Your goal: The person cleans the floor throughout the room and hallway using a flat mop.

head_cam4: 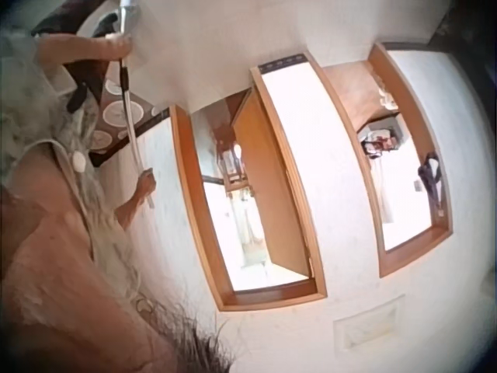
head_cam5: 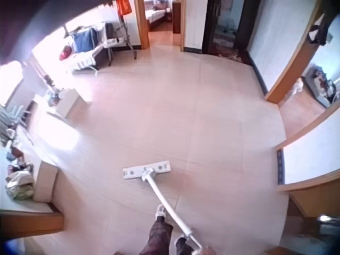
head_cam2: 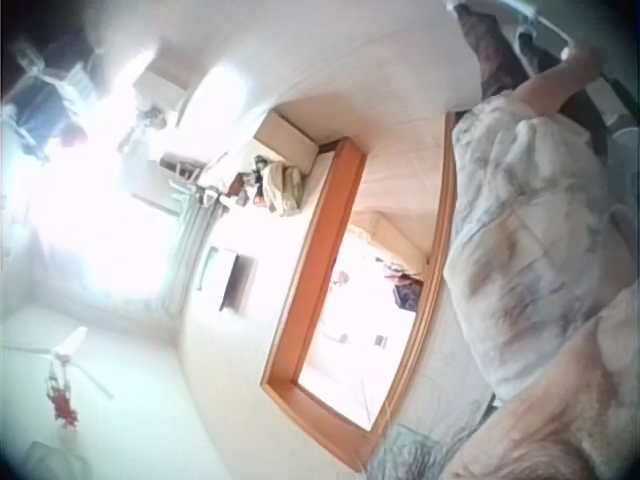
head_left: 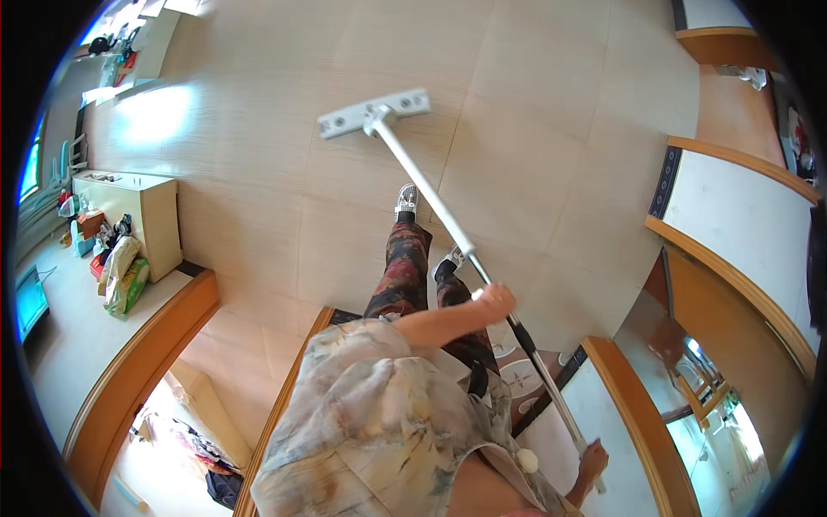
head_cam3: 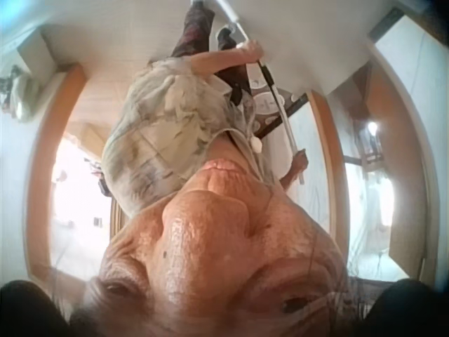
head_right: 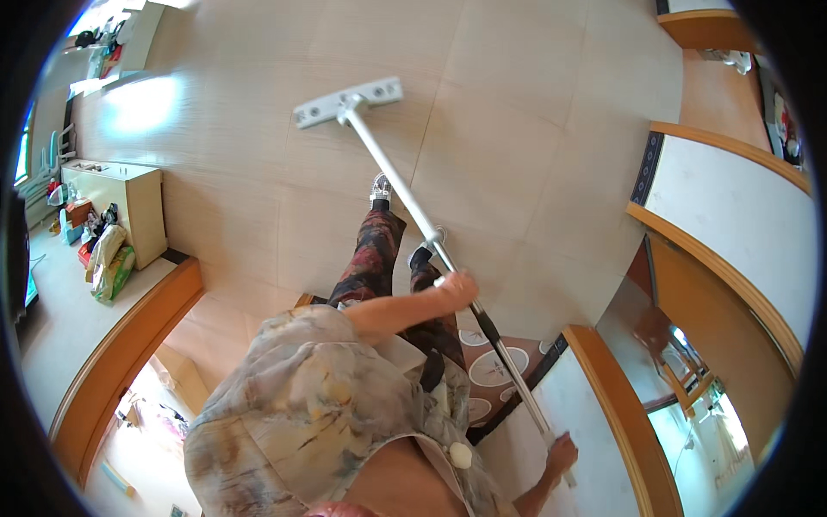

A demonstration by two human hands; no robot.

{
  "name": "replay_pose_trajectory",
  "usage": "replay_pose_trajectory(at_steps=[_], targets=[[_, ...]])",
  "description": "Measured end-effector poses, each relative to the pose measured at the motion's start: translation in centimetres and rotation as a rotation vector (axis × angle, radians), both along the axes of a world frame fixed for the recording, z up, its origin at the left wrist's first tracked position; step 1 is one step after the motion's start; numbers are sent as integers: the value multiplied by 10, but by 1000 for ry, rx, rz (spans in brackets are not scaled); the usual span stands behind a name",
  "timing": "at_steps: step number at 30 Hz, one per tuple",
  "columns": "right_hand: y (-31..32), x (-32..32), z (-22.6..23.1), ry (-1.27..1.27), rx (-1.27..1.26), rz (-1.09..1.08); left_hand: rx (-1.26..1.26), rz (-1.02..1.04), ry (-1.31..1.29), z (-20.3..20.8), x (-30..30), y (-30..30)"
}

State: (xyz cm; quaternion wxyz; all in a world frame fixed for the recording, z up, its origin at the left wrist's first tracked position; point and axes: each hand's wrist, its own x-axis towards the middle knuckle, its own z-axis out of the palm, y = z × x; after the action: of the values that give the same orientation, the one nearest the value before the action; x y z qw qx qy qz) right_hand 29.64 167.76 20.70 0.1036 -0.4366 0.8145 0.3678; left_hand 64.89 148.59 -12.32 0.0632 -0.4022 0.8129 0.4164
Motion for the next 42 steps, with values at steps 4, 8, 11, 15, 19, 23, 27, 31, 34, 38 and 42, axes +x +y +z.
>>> replay_pose_trajectory(at_steps=[4, 8, 11, 15, 19, 23, 27, 31, 34, 38, 42], targets=[[-98, 80, -77, -175, -26, 60, -275, 167, -37, -62, 134, -67], [-229, 260, -145, -487, -126, 169, -200, 468, -449, -127, 323, -150], [-303, 389, -171, -595, -133, 291, -283, 463, -606, -144, 462, -192], [-356, 493, -188, -797, -150, 362, -257, 461, -806, -103, 546, -222], [-386, 527, -191, -844, -74, 429, -191, 590, -831, -94, 567, -223], [-378, 497, -183, -796, -22, 433, -118, 620, -850, -114, 538, -195], [-353, 417, -162, -682, 41, 396, -105, 399, -849, -125, 446, -178], [-319, 315, -124, -519, 78, 328, 24, 428, -674, -105, 319, -147], [-287, 222, -89, -417, 85, 280, -20, 293, -534, -76, 215, -115], [-238, 90, -34, -214, 67, 251, 48, 195, -263, -22, 70, -86], [-186, -36, 27, 68, 67, 287, 118, 97, -105, 23, -63, -62]])
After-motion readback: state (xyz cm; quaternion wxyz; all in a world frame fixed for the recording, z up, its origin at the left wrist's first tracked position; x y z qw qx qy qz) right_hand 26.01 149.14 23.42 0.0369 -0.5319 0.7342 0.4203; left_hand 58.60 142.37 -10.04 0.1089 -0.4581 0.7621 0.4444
